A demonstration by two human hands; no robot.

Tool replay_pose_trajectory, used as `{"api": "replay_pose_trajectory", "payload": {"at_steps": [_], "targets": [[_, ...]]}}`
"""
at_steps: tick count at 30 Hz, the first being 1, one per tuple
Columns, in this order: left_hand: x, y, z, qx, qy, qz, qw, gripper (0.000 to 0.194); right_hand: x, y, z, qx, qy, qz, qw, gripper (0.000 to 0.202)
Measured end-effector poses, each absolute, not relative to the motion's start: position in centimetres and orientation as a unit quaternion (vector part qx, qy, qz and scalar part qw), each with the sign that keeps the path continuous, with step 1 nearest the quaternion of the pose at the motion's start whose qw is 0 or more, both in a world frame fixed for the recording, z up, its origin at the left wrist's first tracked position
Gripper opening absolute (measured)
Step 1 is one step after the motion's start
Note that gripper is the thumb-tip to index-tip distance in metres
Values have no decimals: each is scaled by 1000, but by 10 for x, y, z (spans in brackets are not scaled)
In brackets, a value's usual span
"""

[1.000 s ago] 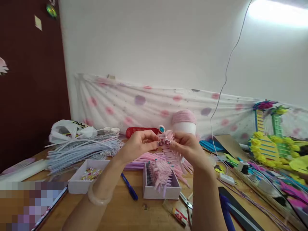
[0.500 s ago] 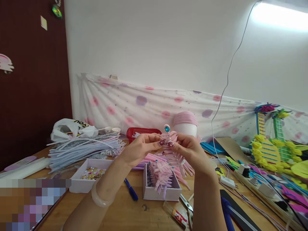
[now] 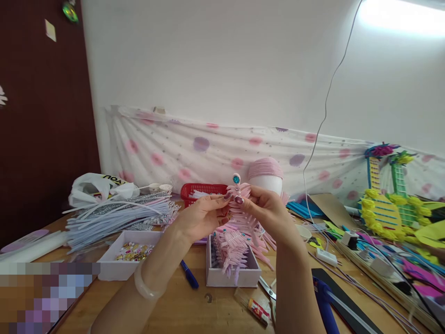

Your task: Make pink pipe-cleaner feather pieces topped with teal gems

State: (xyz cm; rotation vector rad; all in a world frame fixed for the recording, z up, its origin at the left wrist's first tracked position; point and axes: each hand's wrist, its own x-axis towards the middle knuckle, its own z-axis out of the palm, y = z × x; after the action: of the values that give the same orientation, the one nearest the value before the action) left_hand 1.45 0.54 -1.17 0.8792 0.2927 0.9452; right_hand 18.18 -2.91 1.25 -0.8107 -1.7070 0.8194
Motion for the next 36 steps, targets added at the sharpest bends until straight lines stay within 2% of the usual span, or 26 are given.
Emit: {"api": "replay_pose_trajectory", "payload": {"at_steps": [5, 11, 17, 24, 32, 36], "targets": [[10, 11, -16, 434, 99, 390, 806, 33, 181, -29, 13, -310, -692, 388, 524, 38], [8, 8, -12, 444, 107, 359, 814, 38, 180, -31, 14, -301, -687, 390, 533, 36], [7, 2, -9, 443, 113, 374, 807, 30, 181, -32, 14, -313, -675, 381, 549, 35], [4, -7, -2, 495, 113, 459, 729, 34, 184, -32, 14, -321, -660, 379, 564, 36], [15, -10, -7, 561, 154, 584, 566, 18, 183, -29, 11, -320, -666, 375, 560, 37], [11, -14, -5, 612, 212, 605, 464, 12, 184, -25, 9, -321, -665, 373, 562, 36]]}}
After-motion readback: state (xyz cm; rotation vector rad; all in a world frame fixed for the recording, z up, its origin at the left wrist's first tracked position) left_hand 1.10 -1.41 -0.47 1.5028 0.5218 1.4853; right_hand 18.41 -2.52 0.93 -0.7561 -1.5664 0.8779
